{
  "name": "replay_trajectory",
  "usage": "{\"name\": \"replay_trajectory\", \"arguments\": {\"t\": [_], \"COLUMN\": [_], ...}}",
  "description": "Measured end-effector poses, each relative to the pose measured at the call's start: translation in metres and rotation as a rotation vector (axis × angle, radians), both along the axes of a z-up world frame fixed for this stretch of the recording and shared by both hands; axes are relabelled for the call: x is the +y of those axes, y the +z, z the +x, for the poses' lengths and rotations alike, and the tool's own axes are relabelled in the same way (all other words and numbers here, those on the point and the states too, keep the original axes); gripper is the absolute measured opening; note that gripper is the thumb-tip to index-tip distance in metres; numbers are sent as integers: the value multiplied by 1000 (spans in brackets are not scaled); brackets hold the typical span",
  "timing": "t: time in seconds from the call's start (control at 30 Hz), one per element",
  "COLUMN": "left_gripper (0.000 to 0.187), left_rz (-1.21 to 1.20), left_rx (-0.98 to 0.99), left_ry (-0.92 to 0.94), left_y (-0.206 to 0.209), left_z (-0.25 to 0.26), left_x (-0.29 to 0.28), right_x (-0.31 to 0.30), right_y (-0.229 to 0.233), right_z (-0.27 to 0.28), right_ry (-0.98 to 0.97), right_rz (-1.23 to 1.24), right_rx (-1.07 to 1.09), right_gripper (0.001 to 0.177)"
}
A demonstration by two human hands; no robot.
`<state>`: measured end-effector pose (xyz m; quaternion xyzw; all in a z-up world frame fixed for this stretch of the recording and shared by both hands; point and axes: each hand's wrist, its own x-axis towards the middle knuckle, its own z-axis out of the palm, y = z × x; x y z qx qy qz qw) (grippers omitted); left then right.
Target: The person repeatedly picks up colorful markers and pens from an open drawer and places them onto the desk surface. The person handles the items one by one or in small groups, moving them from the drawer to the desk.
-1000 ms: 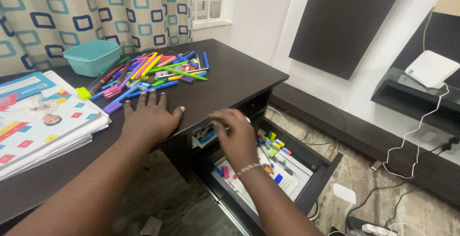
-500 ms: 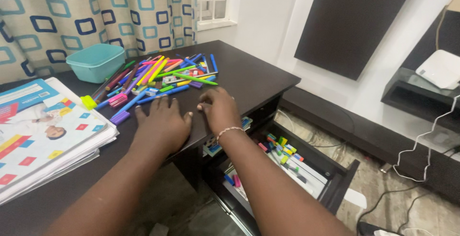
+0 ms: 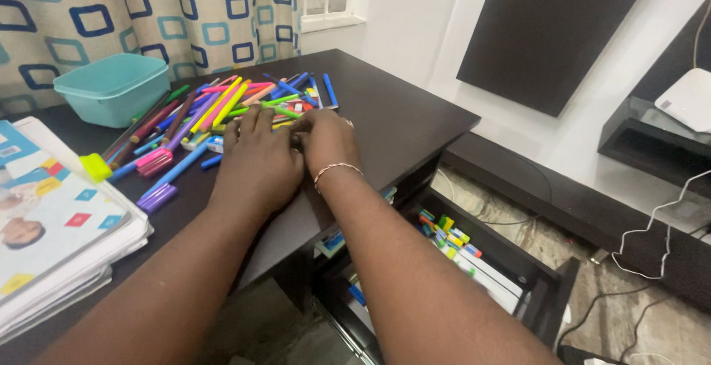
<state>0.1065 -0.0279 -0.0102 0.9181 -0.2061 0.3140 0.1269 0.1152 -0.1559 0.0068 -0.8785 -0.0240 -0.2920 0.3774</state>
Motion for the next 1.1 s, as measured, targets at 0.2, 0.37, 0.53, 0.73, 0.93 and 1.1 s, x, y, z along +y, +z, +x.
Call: {"name": "replay_trajectory", "arguments": {"t": [0.2, 0.37, 0.53, 0.73, 0.93, 1.1], "left_gripper": [42, 41, 42, 45, 53, 48], "left_rz": [-16, -40, -56, 9, 13, -13], "left_rx": [-27, 28, 24, 63, -117, -206], "left_ry": [-4, -22, -28, 1, -25, -16], "left_y": [4, 5, 10, 14, 2, -9], "left_z": [27, 34, 29, 22, 39, 47], "left_x": [-7, -10, -10, -9, -8, -6], "right_x": [-1, -1, -2, -8, -5, -5], "right_y": [-4, -2, -6, -8, -13, -9], "right_z": [28, 36, 42, 54, 54, 52], "right_ry": [-26, -115, -123, -117, -152, -179], "right_rz": [-102, -151, -148, -35, -64, -102], "right_rx": [-84, -32, -31, -1, -114, -129], "right_gripper": [17, 15, 21, 22, 26, 36]}}
